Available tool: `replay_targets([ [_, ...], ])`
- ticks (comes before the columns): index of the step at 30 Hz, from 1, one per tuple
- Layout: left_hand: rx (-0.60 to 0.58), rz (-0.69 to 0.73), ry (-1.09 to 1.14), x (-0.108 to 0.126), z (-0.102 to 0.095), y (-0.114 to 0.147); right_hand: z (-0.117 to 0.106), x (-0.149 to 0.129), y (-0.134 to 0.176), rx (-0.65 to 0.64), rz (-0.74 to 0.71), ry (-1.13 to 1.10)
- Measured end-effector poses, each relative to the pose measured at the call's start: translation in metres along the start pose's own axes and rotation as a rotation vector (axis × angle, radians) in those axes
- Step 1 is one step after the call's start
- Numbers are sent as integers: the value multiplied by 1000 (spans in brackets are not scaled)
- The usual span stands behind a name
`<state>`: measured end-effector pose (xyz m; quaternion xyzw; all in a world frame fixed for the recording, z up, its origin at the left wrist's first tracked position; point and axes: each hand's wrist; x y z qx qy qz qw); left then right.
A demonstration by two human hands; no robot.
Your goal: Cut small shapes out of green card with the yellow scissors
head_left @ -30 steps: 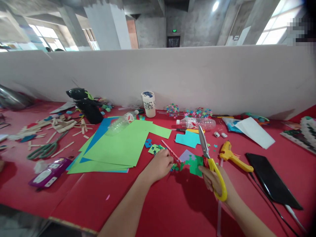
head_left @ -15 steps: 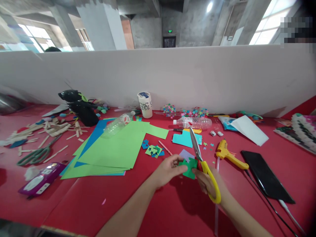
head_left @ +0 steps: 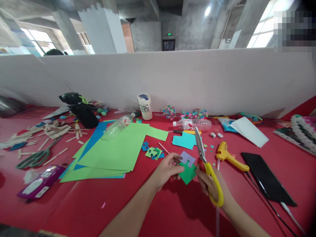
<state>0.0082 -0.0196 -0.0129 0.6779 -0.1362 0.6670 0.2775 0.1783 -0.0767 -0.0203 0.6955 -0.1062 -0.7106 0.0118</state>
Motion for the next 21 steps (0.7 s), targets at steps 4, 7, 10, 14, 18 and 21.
replay_targets([
  [4, -76, 1, 68, 1, 4, 0, -5, 11, -7, 52, -118, -165],
  [7, -180, -13, 56, -2, 10, 0, -4, 12, -7, -8, -91, -166],
  [10, -127, -34, -7, -5, 10, -1, -1, 7, -2, -42, -38, -86],
  [14, -36, -48, -28, -5, 6, -1, 2, 3, 1, -57, -25, -29],
  [18, -52, -86, 122, -3, 9, 0, 5, 4, 1, -14, -16, 11],
  [21, -128, -70, 167, -2, 15, 2, 7, 6, 1, 3, -22, -37],
])
Point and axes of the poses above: each hand's wrist, its own y-axis away from the middle knuckle, its own z-axis out of the palm, x = y × z, and after that the axes turned 8 degrees about -y, right-handed
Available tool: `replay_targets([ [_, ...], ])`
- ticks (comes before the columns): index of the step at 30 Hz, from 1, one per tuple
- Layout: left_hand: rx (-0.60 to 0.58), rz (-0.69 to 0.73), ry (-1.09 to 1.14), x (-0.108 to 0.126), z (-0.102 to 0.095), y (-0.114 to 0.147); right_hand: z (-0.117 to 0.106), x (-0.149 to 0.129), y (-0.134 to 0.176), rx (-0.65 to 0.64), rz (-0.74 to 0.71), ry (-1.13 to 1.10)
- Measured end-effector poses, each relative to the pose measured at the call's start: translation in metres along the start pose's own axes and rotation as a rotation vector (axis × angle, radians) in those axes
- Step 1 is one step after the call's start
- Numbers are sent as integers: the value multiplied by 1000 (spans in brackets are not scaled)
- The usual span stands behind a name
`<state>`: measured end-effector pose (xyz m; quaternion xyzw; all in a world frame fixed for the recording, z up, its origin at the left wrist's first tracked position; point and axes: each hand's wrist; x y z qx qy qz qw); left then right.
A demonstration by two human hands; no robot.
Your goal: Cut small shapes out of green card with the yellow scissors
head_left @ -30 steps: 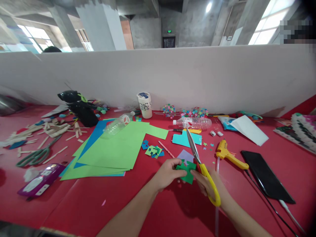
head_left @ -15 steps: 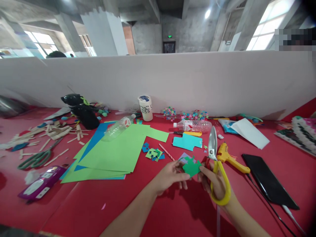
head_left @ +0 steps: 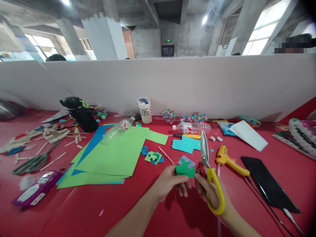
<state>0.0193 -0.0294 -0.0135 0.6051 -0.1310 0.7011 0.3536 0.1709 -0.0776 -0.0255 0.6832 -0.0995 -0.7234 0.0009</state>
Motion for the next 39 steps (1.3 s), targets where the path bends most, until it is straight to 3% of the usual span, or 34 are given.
replay_targets([
  [13, 18, 33, 11, 1, 2, 1, 4, -7, 5, -27, 33, 132],
  [19, 126, 69, 65, -1, 0, -2, 3, -4, 7, -59, 25, 109],
  [23, 282, 152, 98, 7, -12, 0, -6, -4, 6, -193, 6, 57],
  [26, 371, 218, 110, 16, -22, 3, -13, -6, 5, -319, 50, 155],
  [30, 481, 274, 117, 24, -31, 7, -17, -9, 5, -456, -34, 375],
  [39, 474, 293, 165, 27, -32, 9, -18, -5, 5, -541, -93, 496],
])
Point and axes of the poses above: each hand's wrist, its own y-axis away from the middle knuckle, its own z-axis out of the palm, x = y × z, and after that the axes turned 8 degrees about -y, right-handed
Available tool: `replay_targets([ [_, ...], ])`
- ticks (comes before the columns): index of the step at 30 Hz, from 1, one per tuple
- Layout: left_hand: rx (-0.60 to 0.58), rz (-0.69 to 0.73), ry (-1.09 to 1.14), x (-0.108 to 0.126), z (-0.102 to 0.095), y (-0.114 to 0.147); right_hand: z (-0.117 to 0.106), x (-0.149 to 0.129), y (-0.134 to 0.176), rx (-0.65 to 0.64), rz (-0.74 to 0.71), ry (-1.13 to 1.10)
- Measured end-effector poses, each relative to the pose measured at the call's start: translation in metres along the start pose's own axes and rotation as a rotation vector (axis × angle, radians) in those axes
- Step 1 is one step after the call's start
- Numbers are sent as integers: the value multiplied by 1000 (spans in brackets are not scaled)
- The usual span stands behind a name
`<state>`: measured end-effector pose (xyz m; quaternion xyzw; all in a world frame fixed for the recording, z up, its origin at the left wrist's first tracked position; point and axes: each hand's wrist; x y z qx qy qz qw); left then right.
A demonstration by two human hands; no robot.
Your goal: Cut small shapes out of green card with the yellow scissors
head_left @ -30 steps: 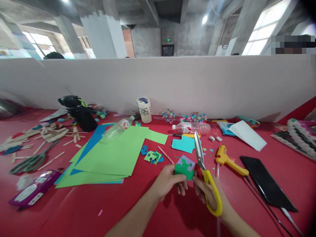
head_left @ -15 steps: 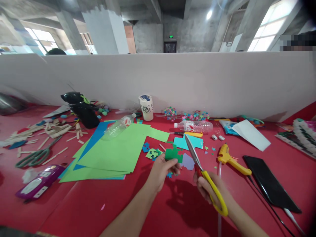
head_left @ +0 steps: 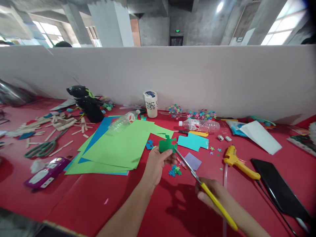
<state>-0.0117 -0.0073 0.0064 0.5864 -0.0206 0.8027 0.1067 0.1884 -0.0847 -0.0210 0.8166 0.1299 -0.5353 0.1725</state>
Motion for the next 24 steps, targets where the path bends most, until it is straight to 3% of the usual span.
replay_targets([
  [19, 40, 52, 39, -1, -6, -7, 3, -1, 0, -10, 44, -68],
  [24, 2, 57, -1, 1, -5, -6, 3, 0, -2, -26, 57, -52],
])
Point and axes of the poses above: each hand's wrist, its own y-axis away from the middle knuckle, its own z-axis out of the palm, x = y × z, and after that the axes turned 8 degrees about -y, right-handed
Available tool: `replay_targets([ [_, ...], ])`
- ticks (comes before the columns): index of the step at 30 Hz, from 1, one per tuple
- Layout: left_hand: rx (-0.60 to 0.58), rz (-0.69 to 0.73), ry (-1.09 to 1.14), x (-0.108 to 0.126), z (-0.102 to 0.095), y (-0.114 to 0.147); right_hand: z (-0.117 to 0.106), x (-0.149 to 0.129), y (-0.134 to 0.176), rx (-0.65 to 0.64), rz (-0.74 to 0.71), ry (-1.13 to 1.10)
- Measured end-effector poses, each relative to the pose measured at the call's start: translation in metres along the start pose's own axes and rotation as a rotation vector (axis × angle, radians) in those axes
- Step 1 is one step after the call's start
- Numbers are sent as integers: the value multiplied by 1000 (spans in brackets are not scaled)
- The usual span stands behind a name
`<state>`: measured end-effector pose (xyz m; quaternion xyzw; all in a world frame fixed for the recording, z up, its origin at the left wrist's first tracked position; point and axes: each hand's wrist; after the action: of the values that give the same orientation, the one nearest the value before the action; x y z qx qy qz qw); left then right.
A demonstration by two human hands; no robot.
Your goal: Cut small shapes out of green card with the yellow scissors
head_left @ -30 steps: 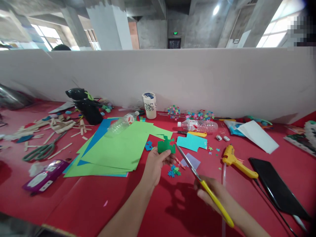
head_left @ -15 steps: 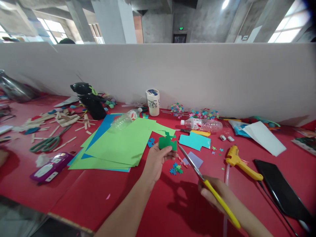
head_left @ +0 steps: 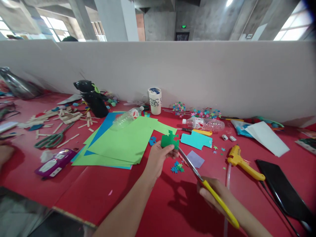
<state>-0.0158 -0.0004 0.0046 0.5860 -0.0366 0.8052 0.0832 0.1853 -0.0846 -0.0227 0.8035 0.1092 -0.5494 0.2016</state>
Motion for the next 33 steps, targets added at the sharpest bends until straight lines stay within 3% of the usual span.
replay_targets([
  [14, 4, -32, -71, 5, 6, 3, 3, 0, 4, -62, 42, -194],
  [24, 31, -25, -96, 5, 8, 3, 3, -4, 5, -28, 59, -156],
  [33, 28, 1, -138, 6, 7, 4, 8, -16, 8, 61, 262, -149],
])
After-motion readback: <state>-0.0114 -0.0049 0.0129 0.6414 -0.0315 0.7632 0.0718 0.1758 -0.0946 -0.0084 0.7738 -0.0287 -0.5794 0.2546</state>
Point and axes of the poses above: each hand's wrist, its own y-axis away from the middle knuckle, its own z-axis out of the palm, x = y × z, and after that the axes turned 8 degrees about -y, right-handed
